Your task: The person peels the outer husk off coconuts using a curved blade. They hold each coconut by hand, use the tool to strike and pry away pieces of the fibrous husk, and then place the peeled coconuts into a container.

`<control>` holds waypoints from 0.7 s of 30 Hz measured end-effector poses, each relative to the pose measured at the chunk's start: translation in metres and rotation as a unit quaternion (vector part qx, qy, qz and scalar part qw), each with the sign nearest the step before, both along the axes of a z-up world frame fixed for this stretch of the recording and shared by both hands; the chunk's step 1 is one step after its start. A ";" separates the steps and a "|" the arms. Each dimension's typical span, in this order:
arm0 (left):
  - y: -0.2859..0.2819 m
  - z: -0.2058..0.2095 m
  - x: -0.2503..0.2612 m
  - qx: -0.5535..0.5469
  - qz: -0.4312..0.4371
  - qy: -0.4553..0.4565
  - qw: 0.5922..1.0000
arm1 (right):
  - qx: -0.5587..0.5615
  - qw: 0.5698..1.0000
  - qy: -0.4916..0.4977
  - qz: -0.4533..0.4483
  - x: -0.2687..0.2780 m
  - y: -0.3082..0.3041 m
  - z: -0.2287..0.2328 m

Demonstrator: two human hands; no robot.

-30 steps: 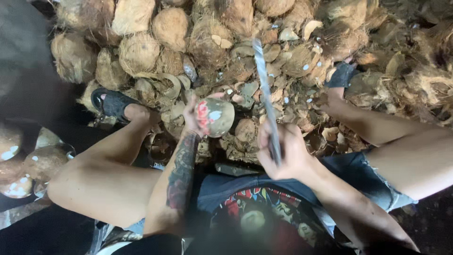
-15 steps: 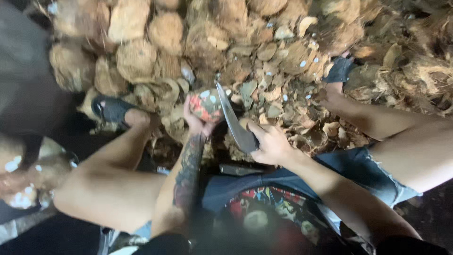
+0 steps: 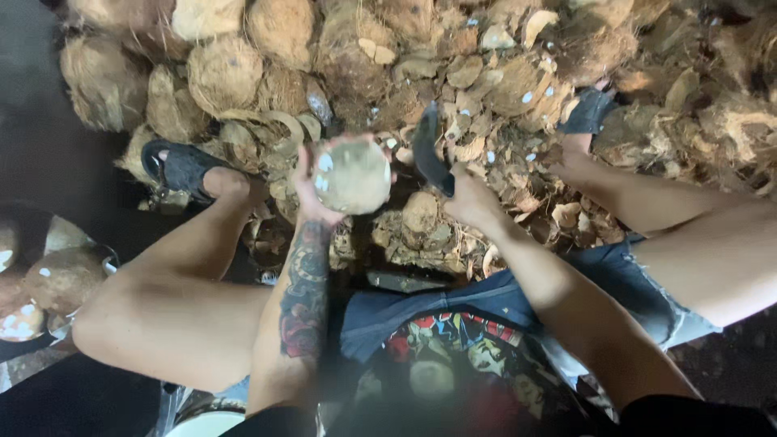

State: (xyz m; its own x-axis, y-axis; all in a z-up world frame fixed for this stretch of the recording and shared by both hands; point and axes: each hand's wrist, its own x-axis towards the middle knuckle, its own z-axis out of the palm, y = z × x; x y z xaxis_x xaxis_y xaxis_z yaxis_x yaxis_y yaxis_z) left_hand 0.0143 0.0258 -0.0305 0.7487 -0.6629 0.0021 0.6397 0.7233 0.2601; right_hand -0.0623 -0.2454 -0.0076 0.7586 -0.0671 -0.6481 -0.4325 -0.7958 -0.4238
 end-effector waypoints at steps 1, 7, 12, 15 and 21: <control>0.008 -0.009 -0.003 0.109 0.039 0.128 0.985 | -0.012 1.000 -0.018 0.013 0.003 -0.004 -0.020; 0.010 -0.061 -0.048 0.317 0.114 0.343 0.877 | -0.018 0.994 -0.075 0.072 0.012 -0.011 -0.066; -0.002 -0.056 -0.035 0.357 0.121 0.346 0.859 | -0.017 0.995 -0.079 0.061 0.021 -0.013 -0.104; -0.012 -0.080 -0.025 0.336 0.130 0.343 0.868 | -0.064 0.995 -0.061 0.047 0.037 0.004 -0.081; -0.017 -0.055 0.009 0.371 0.221 0.328 0.841 | 0.088 0.967 -0.225 0.077 0.085 0.096 0.075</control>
